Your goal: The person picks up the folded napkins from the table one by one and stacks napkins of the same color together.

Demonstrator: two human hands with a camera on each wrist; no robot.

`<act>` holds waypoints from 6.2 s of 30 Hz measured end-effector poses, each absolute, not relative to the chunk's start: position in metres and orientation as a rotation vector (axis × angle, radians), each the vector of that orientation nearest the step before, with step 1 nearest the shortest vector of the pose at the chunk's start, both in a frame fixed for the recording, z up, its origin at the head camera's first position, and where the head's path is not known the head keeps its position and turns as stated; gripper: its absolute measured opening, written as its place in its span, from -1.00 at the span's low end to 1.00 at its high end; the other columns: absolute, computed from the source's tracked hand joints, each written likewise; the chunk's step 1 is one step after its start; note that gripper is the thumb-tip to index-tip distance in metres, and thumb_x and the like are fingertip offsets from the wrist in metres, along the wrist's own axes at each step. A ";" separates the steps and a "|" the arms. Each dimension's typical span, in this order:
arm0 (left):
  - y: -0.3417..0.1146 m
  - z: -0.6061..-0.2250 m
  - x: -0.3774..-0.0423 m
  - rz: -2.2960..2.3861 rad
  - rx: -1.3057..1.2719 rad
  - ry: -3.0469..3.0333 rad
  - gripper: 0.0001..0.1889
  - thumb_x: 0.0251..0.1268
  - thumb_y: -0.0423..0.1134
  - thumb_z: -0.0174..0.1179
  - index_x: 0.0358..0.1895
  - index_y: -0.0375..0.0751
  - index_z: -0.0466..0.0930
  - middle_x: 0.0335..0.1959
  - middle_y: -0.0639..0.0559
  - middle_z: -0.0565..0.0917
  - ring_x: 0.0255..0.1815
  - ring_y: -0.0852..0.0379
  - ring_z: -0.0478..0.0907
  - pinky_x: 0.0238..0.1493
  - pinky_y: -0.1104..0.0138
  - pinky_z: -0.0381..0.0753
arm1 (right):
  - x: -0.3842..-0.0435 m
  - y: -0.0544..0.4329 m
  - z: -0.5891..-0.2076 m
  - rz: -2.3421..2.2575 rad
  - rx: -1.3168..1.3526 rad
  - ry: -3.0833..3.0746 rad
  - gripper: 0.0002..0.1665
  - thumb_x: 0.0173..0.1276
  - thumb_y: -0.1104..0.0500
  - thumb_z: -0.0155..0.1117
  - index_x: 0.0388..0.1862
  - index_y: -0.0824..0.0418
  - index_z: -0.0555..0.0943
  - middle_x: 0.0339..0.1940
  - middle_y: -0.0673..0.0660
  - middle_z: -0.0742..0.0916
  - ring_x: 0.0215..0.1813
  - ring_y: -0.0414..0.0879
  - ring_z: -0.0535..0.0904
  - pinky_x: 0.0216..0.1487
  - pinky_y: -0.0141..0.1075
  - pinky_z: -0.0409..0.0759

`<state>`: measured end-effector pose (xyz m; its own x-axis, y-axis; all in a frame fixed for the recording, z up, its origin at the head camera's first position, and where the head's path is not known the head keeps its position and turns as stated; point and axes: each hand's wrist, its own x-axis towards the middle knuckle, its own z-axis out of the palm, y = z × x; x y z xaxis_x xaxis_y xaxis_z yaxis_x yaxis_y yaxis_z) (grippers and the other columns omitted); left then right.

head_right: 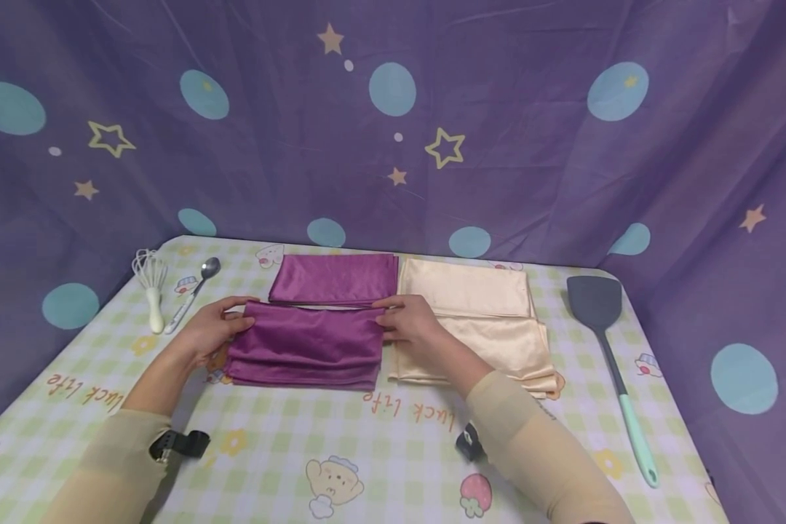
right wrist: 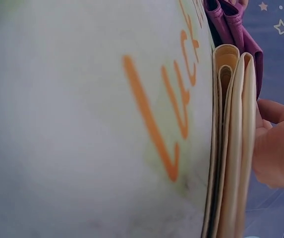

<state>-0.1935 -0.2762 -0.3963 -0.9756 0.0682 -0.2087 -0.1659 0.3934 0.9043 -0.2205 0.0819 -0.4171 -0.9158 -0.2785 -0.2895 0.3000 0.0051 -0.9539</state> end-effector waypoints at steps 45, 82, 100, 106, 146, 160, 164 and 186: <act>-0.265 -0.393 -0.218 1.765 -0.152 2.403 -0.41 0.54 -0.37 0.11 0.55 -0.26 0.19 0.08 -0.32 0.61 -0.25 0.19 0.67 -0.21 0.28 0.74 | -0.252 0.098 -0.405 -2.014 0.059 1.854 -0.52 0.42 0.48 0.19 0.31 0.41 0.54 -0.07 0.24 0.73 -0.18 -0.12 0.69 0.01 -0.24 0.70; -0.255 -0.397 -0.256 1.903 -0.214 2.361 -0.39 0.47 -0.46 0.14 0.53 -0.34 0.19 -0.04 -0.23 0.68 -0.38 0.26 0.68 -0.29 0.33 0.74 | -0.286 0.103 -0.402 -2.068 0.133 1.808 -0.50 0.43 0.45 0.24 0.34 0.39 0.53 -0.15 0.18 0.73 -0.27 -0.16 0.70 -0.15 -0.35 0.72; -0.250 -0.398 -0.274 1.924 -0.266 2.376 -0.40 0.46 -0.45 0.16 0.52 -0.32 0.23 -0.13 -0.15 0.66 -0.38 0.28 0.65 -0.26 0.41 0.70 | -0.303 0.099 -0.396 -2.063 0.181 1.883 -0.53 0.44 0.45 0.23 0.32 0.40 0.54 -0.06 0.23 0.69 -0.28 -0.16 0.68 -0.17 -0.36 0.72; -0.249 -0.399 -0.281 1.919 -0.269 2.397 -0.41 0.43 -0.49 0.17 0.49 -0.36 0.27 -0.24 -0.06 0.65 -0.42 0.29 0.64 -0.27 0.42 0.70 | -0.306 0.099 -0.395 -2.041 0.210 1.900 -0.52 0.44 0.43 0.24 0.33 0.37 0.54 -0.01 0.23 0.67 -0.24 -0.15 0.67 -0.19 -0.37 0.71; -0.242 -0.389 -0.303 1.814 -0.384 2.474 -0.42 0.41 -0.46 0.20 0.47 -0.34 0.33 0.03 -0.31 0.61 -0.47 0.32 0.60 -0.32 0.48 0.66 | -0.323 0.091 -0.384 -2.039 0.208 1.993 -0.53 0.41 0.46 0.25 0.30 0.43 0.54 -0.06 0.27 0.68 -0.21 -0.07 0.66 -0.13 -0.34 0.72; -0.243 -0.392 -0.307 1.818 -0.345 2.497 -0.47 0.42 -0.43 0.21 0.43 -0.37 0.37 -0.12 -0.18 0.64 -0.45 0.33 0.59 -0.36 0.50 0.62 | -0.327 0.092 -0.385 -2.056 0.233 1.953 -0.48 0.43 0.51 0.18 0.36 0.46 0.46 0.18 0.45 0.62 0.12 0.17 0.64 0.04 -0.22 0.69; -0.246 -0.392 -0.306 1.826 -0.323 2.482 -0.45 0.42 -0.43 0.21 0.43 -0.41 0.34 -0.08 -0.20 0.65 -0.41 0.32 0.59 -0.34 0.51 0.62 | -0.326 0.094 -0.385 -2.068 0.243 1.940 -0.49 0.44 0.50 0.17 0.36 0.46 0.45 0.21 0.48 0.61 0.16 0.21 0.63 0.07 -0.20 0.68; -0.258 -0.369 -0.292 1.868 -0.237 2.363 -0.44 0.53 -0.39 0.04 0.51 -0.46 0.17 0.36 -0.46 0.37 0.30 -0.31 0.40 0.31 -0.09 0.45 | -0.310 0.129 -0.381 -2.086 0.137 1.927 -0.46 0.56 0.35 0.07 0.45 0.51 0.31 0.35 0.50 0.48 0.38 0.30 0.43 0.30 -0.10 0.53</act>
<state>-0.2920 -0.2579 -0.3692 -0.9806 -0.0480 -0.1901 -0.1960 0.2259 0.9542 -0.3098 0.1286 -0.3812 -0.9512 -0.1520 -0.2684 0.2795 -0.0570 -0.9584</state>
